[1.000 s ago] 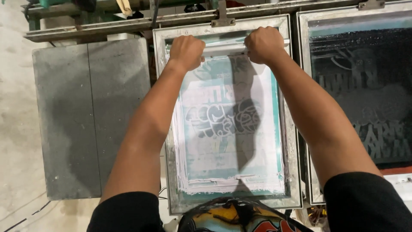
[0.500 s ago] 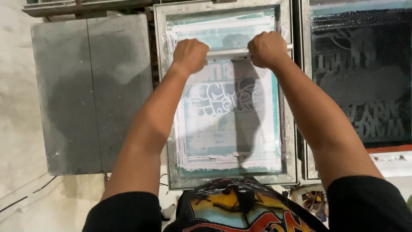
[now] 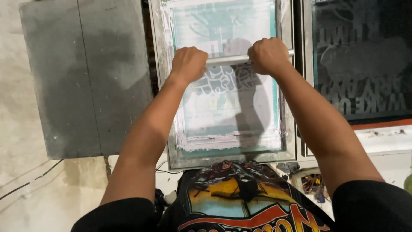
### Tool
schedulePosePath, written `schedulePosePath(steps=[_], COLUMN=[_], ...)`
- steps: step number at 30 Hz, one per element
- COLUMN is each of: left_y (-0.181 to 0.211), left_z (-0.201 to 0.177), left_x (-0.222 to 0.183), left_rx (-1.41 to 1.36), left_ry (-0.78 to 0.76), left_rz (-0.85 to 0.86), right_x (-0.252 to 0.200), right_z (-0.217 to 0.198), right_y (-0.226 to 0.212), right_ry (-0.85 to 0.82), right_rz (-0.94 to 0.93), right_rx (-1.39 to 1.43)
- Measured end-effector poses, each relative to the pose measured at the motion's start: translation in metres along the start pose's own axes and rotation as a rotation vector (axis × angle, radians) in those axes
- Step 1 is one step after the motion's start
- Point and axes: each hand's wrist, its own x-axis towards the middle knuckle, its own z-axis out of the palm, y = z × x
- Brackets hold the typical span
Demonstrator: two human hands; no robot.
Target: Applying ink to a surface through a stencil screen using a manual squeegee.
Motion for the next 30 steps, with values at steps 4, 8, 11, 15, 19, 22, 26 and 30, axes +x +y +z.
schedulePosePath(steps=[4, 8, 11, 15, 19, 22, 26, 30], left_y=[0.011, 0.023, 0.032, 0.049, 0.067, 0.077, 0.094, 0.106], left_z=[0.017, 0.022, 0.027, -0.001, 0.006, 0.008, 0.019, 0.035], left_x=[-0.017, -0.034, -0.05, -0.082, -0.105, -0.117, -0.143, -0.162], left_rx=[0.019, 0.022, 0.021, -0.264, -0.342, -0.296, -0.27, -0.3], left_ry=[0.001, -0.004, -0.01, 0.1, 0.091, 0.103, 0.113, 0.122], left_rz=[0.009, 0.001, 0.013, 0.048, 0.029, 0.035, 0.057, 0.052], right_x=[-0.016, -0.038, -0.05, -0.077, -0.099, -0.113, -0.146, -0.168], right_z=[0.023, 0.023, 0.038, 0.045, 0.068, 0.079, 0.086, 0.086], right_y=[-0.008, -0.02, -0.027, -0.035, -0.046, -0.05, -0.067, -0.077], right_ry=[0.127, 0.06, 0.089, 0.225, 0.225, 0.226, 0.239, 0.275], right_rz=[-0.029, -0.008, -0.034, -0.053, -0.047, -0.054, -0.042, -0.043], right_rx=[0.019, 0.007, -0.014, 0.115, 0.166, 0.137, 0.159, 0.172])
